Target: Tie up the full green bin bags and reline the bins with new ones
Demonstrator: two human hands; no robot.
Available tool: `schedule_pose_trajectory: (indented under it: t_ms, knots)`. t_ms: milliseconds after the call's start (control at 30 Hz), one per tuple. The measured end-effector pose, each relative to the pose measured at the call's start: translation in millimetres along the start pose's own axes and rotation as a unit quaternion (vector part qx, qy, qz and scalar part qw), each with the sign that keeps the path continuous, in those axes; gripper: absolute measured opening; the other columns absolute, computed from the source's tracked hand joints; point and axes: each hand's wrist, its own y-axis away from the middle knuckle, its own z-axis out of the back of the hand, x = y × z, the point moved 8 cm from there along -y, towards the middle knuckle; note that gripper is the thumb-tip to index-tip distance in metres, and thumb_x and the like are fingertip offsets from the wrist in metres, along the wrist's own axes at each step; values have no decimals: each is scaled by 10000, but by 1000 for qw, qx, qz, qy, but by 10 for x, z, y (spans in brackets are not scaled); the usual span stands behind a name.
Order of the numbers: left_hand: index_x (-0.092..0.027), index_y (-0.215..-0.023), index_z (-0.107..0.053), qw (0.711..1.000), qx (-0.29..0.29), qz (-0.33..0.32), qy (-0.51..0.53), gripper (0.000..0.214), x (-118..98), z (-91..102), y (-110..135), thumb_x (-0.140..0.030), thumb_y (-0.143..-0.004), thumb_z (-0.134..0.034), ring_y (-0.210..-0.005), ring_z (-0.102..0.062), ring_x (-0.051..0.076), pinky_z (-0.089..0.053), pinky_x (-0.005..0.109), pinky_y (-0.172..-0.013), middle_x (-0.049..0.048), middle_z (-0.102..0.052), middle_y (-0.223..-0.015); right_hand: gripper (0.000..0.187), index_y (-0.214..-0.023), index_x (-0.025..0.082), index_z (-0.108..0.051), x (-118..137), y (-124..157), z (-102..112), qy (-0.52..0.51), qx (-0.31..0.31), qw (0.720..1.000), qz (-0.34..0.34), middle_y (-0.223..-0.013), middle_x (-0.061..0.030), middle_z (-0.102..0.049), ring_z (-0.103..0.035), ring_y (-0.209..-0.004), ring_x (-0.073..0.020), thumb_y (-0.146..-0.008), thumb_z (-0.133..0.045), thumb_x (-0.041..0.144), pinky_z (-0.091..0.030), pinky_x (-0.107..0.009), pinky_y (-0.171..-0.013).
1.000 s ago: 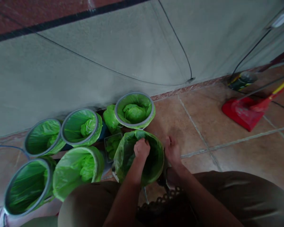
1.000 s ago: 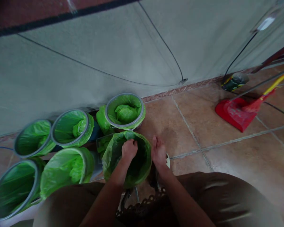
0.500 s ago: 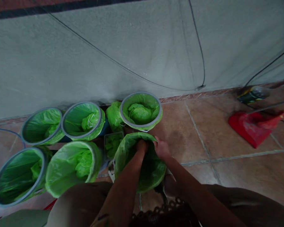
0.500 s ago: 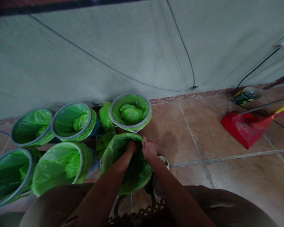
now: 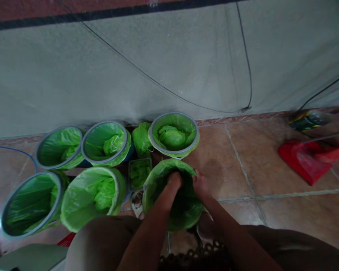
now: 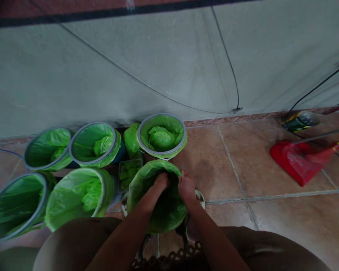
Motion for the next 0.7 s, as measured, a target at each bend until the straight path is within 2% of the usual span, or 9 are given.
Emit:
schedule_pose_trajectory:
  t_ms: [33,100,167,233,333,400,533,600,700]
  knots:
    - [-224,-746,-703,999,28,-11,-13,137,-54,42,81,-293,-820,-611,-811,-680,243,-511,315,-733,86,-720,-762,355,-1163,102,-602,-58,66,21,-7,-9,1000,-16,-940,-180,-702,-668,-860,-258,-904,-380,202,-468,-343,-757]
    - [-233,-829,-714,999,33,-40,-17,209,-176,226,248,-302,-880,-524,-916,-673,246,-503,321,-794,84,-735,-904,346,-1123,105,-621,-210,233,56,-26,-22,998,-59,-922,-178,-700,-669,-852,-270,-902,-375,206,-469,-350,-742]
    - [-239,-893,-714,998,-22,-51,2,282,-245,516,371,-323,-923,-446,-922,-669,223,-493,305,-804,67,-735,-941,349,-1137,99,-618,-354,399,99,-36,-29,994,-97,-933,-177,-699,-670,-856,-280,-896,-406,236,-474,-355,-735]
    - [-232,-976,-701,994,-104,-25,24,317,-208,832,418,-322,-944,-399,-882,-671,195,-484,280,-789,57,-732,-935,415,-1209,78,-582,-426,490,218,-44,-61,991,-112,-1003,-189,-692,-666,-912,-293,-885,-463,310,-486,-365,-756]
    - [-224,-1076,-673,978,-204,-14,40,319,-127,1162,340,-320,-953,-395,-940,-654,176,-471,264,-839,57,-711,-1041,482,-1267,76,-555,-292,386,507,-56,-136,987,-62,-1152,-200,-659,-637,-1032,-291,-904,-445,374,-490,-382,-842]
    - [-222,-1112,-667,981,-184,-49,25,292,-140,1161,201,-318,-933,-458,-1008,-634,178,-462,262,-890,59,-698,-1094,418,-1229,122,-602,-40,171,606,-58,-127,990,24,-1195,-162,-657,-627,-1065,-258,-935,-374,312,-468,-373,-912]
    - [-232,-1174,-641,985,-87,-143,-44,298,-225,921,44,-307,-917,-512,-1094,-604,183,-434,285,-983,53,-678,-1168,380,-1230,197,-618,367,-230,445,-32,6,989,142,-1144,-88,-696,-642,-1022,-211,-952,-381,301,-454,-314,-921]
    - [-228,-1169,-637,984,-53,-153,-77,291,-197,817,30,-306,-924,-500,-1078,-616,187,-444,295,-974,56,-682,-1160,382,-1198,204,-637,404,-315,298,-14,63,985,159,-1091,-84,-712,-657,-964,-206,-965,-357,321,-464,-300,-873]
    - [-225,-1161,-630,982,-24,-157,-100,277,-118,739,21,-279,-918,-508,-1080,-620,187,-451,287,-963,56,-683,-1155,373,-1161,206,-644,345,-315,127,-26,111,977,180,-1059,-71,-716,-654,-930,-194,-968,-350,330,-460,-278,-842]
